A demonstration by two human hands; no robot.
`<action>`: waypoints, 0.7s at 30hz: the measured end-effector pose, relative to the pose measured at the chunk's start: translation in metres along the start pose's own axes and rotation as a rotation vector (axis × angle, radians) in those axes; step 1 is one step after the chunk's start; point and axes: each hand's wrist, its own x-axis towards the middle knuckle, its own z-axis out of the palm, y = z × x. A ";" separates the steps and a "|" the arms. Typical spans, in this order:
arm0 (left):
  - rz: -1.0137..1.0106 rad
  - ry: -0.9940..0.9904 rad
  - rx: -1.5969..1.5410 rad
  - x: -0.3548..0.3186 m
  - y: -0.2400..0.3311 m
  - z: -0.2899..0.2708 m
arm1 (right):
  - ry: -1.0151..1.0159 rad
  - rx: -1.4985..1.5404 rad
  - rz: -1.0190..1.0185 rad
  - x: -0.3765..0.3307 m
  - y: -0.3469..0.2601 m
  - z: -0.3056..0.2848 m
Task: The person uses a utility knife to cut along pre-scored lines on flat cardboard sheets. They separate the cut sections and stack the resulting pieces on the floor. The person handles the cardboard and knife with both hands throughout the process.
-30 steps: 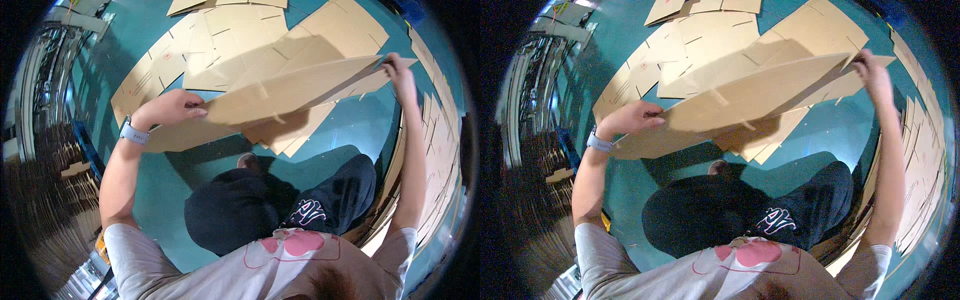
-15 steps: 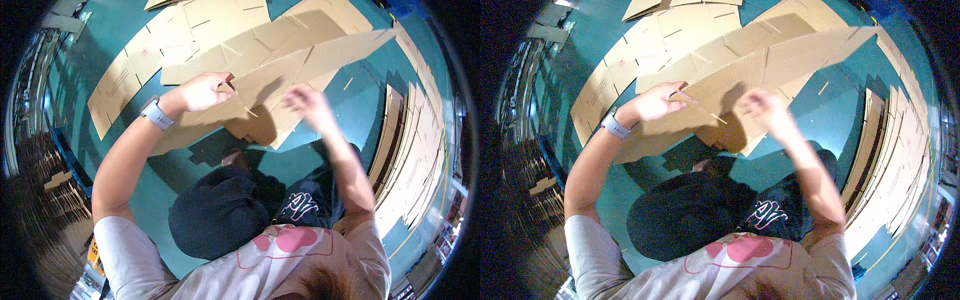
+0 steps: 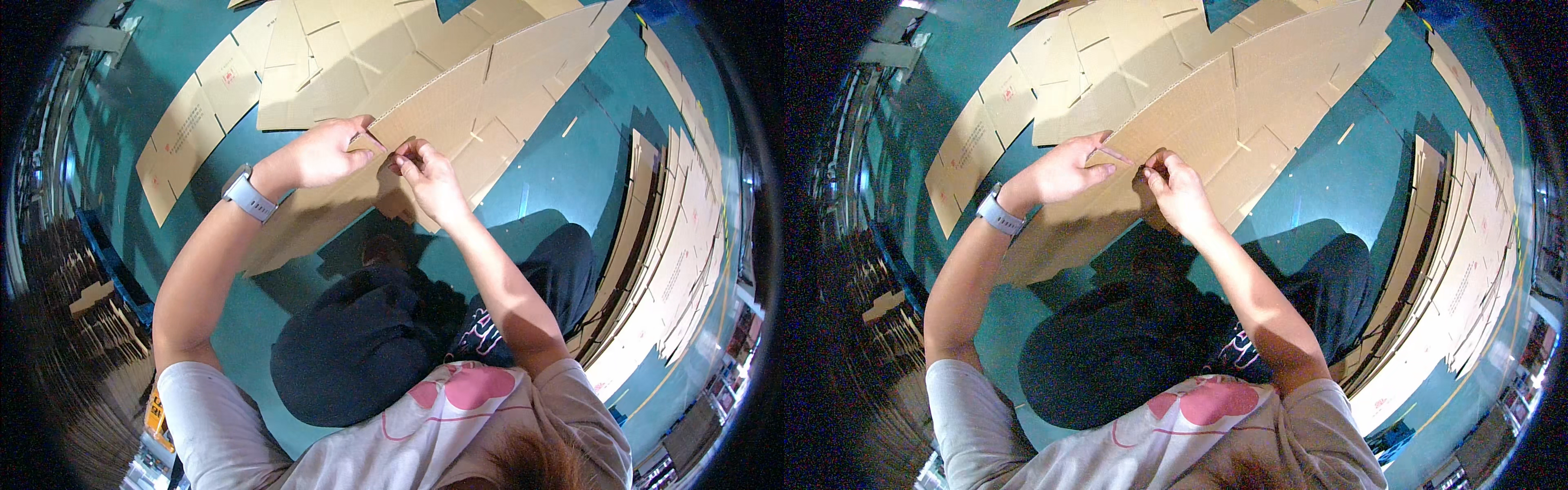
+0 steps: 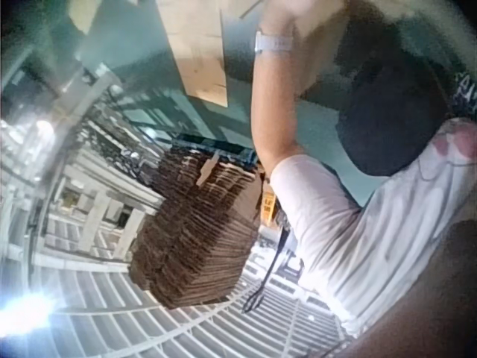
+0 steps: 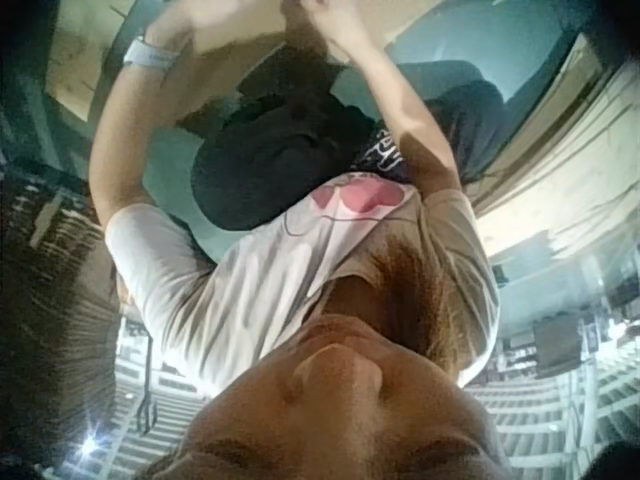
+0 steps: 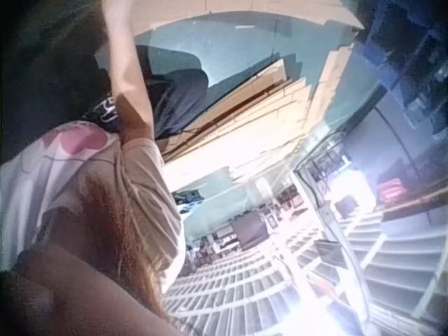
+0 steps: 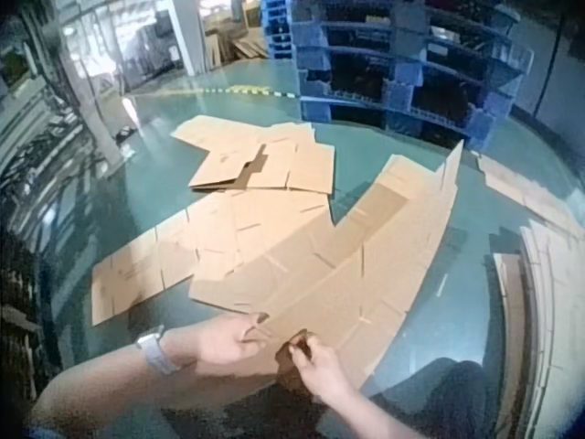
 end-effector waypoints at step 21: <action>0.081 0.135 -0.054 -0.006 0.017 0.025 | -0.011 0.330 0.327 -0.007 -0.028 0.002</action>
